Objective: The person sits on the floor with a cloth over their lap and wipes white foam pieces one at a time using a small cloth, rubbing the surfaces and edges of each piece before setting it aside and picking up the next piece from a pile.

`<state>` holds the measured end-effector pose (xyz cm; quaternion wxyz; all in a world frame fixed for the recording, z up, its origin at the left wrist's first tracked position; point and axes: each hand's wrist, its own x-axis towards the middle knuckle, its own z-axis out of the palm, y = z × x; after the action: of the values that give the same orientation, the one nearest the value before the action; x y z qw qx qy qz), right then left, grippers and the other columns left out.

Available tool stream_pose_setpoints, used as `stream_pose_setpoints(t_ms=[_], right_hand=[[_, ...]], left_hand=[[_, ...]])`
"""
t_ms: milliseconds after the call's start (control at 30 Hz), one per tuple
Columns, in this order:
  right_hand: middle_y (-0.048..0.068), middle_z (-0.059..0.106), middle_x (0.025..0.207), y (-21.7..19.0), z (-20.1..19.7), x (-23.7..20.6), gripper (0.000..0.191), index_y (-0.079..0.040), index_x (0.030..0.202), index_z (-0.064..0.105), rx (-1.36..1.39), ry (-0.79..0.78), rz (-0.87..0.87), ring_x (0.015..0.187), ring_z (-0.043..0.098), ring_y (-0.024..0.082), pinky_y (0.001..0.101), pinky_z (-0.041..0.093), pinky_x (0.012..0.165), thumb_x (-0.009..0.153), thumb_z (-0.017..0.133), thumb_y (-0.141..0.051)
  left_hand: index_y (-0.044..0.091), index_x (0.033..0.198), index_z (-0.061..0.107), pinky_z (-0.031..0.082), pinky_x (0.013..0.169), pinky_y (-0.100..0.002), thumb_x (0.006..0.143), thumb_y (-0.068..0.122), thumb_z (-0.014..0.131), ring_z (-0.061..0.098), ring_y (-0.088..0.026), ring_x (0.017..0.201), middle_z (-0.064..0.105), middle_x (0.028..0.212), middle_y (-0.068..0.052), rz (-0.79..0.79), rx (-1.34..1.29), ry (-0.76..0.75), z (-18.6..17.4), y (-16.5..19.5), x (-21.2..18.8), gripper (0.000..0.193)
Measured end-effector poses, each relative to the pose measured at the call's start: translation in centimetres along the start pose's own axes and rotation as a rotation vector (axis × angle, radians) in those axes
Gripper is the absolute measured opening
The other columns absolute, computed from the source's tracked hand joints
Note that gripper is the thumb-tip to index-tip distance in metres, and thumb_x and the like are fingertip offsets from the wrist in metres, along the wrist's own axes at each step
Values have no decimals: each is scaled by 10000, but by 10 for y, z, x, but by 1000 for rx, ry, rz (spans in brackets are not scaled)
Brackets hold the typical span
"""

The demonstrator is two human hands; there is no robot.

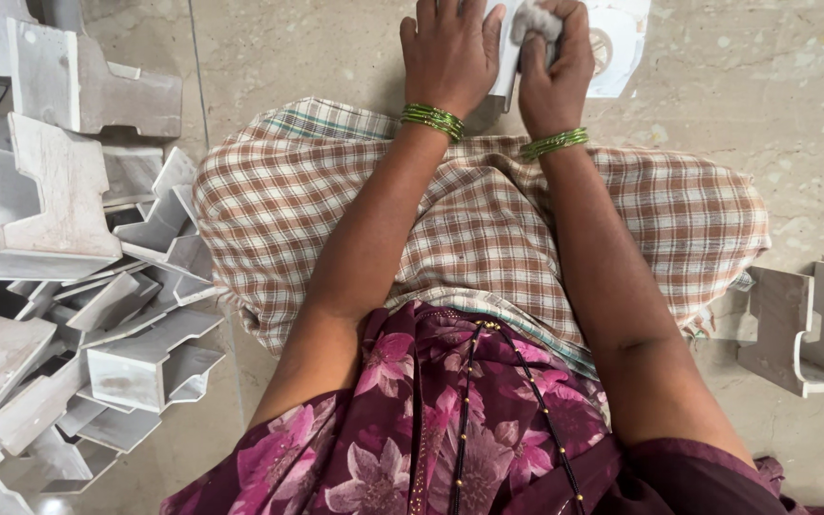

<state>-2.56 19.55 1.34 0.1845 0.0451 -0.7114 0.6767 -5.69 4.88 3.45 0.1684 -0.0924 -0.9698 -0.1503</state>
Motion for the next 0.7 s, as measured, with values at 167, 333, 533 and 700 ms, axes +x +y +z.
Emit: stream_pose_setpoints(t_ms=[167, 333, 533, 700], right_hand=[[14, 649, 931, 3, -5, 12, 217, -16, 1160, 579, 41, -5, 90, 791, 603, 65, 234, 512, 684, 998, 566, 127], [-12, 599, 895, 5, -10, 0, 201, -38, 1027, 566, 96, -32, 258, 722, 562, 51, 221, 515, 619, 912, 533, 124], [6, 596, 961, 6, -9, -1, 228, -24, 1096, 574, 104, -48, 156, 779, 542, 60, 225, 499, 672, 953, 524, 147], [11, 655, 960, 19, -6, 9, 209, -27, 1145, 584, 114, -15, 159, 773, 625, 62, 231, 521, 651, 1017, 561, 136]], left_hand=[[164, 1288, 591, 489, 888, -618, 1029, 451, 522, 574, -333, 1166, 618, 1237, -83, 15, 20, 60, 0, 3, -3, 393], [162, 1312, 580, 483, 901, -631, 1040, 455, 506, 578, -323, 1158, 613, 1249, -96, 8, 28, 76, 1, 2, -2, 406], [170, 1305, 581, 480, 885, -630, 1036, 456, 499, 587, -330, 1145, 622, 1252, -93, 0, -1, 18, 2, 0, -2, 401], [171, 1307, 581, 483, 913, -630, 1045, 466, 502, 587, -341, 1152, 628, 1240, -97, -17, 11, -4, 0, 2, -1, 403]])
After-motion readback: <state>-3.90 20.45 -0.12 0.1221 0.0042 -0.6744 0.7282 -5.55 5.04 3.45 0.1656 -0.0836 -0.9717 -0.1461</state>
